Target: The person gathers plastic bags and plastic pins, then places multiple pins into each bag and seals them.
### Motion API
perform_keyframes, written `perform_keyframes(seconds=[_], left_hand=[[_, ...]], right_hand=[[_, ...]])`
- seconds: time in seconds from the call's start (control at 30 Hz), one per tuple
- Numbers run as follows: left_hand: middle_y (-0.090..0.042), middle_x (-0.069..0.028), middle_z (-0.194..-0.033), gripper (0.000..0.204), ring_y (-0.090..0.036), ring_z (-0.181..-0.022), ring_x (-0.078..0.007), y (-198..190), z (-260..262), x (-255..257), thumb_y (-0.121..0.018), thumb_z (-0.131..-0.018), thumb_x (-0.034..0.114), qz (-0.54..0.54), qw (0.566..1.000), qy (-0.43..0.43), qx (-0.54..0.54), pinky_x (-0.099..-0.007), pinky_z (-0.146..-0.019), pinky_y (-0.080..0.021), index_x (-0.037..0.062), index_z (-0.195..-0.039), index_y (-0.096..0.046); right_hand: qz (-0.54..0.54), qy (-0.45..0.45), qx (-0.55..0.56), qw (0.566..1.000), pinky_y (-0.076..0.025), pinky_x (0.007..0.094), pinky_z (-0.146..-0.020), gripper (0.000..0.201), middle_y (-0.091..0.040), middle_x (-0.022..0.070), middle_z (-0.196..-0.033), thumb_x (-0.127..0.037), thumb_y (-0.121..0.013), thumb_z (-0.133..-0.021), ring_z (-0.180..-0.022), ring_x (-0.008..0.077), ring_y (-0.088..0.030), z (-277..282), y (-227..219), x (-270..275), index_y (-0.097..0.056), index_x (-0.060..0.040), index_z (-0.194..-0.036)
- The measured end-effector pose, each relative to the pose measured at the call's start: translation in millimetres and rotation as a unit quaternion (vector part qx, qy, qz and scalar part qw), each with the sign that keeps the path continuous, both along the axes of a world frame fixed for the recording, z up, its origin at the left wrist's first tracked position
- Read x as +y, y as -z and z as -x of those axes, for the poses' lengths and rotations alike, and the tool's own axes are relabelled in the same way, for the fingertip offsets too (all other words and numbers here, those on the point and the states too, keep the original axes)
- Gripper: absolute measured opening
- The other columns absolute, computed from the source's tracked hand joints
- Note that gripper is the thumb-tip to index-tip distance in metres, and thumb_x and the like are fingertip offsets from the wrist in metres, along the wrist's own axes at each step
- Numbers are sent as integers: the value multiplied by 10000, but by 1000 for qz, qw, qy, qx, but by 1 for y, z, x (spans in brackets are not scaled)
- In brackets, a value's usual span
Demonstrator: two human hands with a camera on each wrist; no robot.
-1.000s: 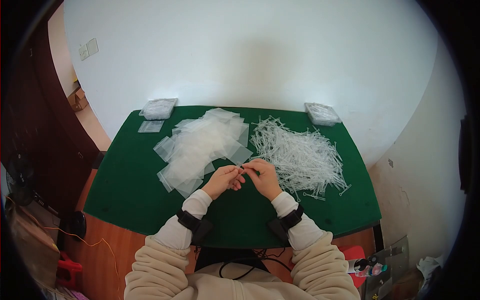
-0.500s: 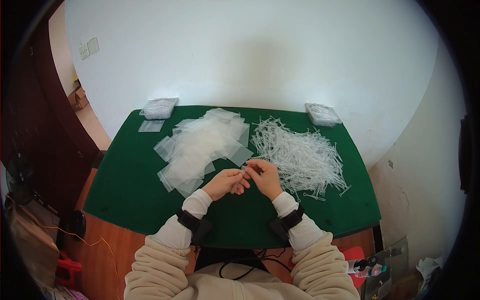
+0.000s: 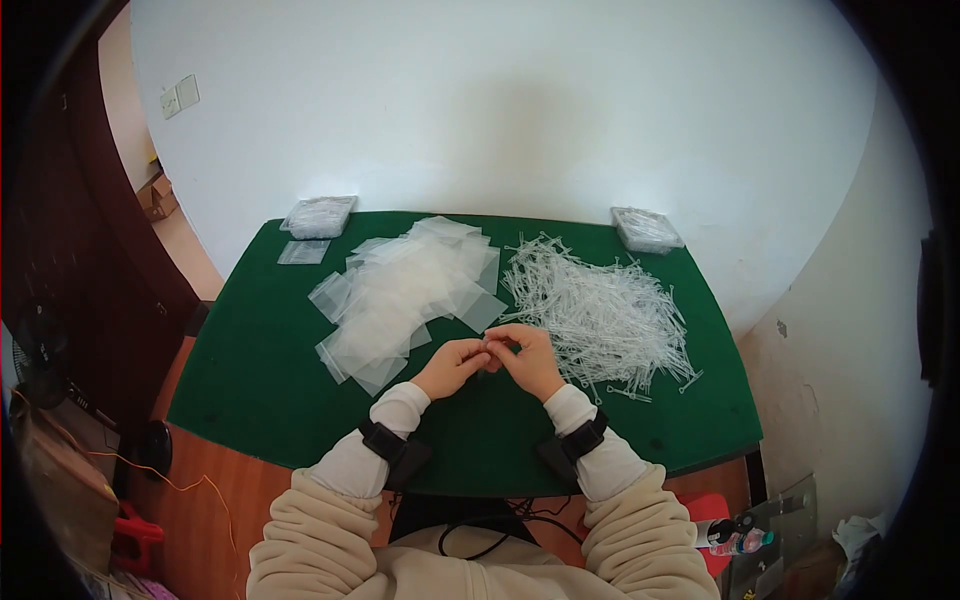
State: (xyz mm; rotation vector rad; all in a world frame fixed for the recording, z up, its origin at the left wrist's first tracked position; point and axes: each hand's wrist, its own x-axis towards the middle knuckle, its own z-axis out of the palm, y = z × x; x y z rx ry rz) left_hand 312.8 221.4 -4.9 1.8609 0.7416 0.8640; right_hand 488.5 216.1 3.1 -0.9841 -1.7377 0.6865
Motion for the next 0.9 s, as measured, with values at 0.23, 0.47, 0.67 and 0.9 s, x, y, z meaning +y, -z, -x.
perform_keyframes(seconds=[0.23, 0.47, 0.67, 0.9], left_hand=[[-640, -40, -854, 161, -582, -800, -107, 0, 2, 0, -501, -915, 113, 0, 1000, -1, 31, -247, -754, -452, -12, -954, -594], [-641, -33, -852, 168, -572, -771, -95, -5, 2, -3, -504, -919, 131, -26, 999, -11, 31, -252, -722, -454, -9, -946, -594], [-643, -24, -866, 175, -574, -774, -91, -7, 0, -5, -486, -930, 137, 5, 1000, 2, 2, -250, -725, -459, 1, -964, -592], [-645, -26, -891, 190, -588, -801, -91, -6, -1, -5, -450, -946, 140, 72, 997, 28, -21, -241, -738, -464, 14, -1010, -578]], right_hand=[[38, 0, 4, 999, -506, 304, -736, 233, -668, 121, -872, -125, -674, -746, -814, 198, -641, 3, -3, -4, -647, 0, -940], [-1, 26, 29, 999, -508, 257, -686, 227, -667, 66, -800, -59, -705, -729, -744, 132, -639, 7, -2, -5, -632, -3, -937], [-31, 36, 27, 998, -503, 249, -677, 231, -663, 61, -788, -71, -712, -721, -717, 126, -629, 7, 1, -3, -636, -4, -929], [0, 32, 59, 998, -497, 243, -654, 224, -655, 52, -768, -86, -707, -725, -686, 115, -614, 7, -4, -6, -640, -3, -922]])
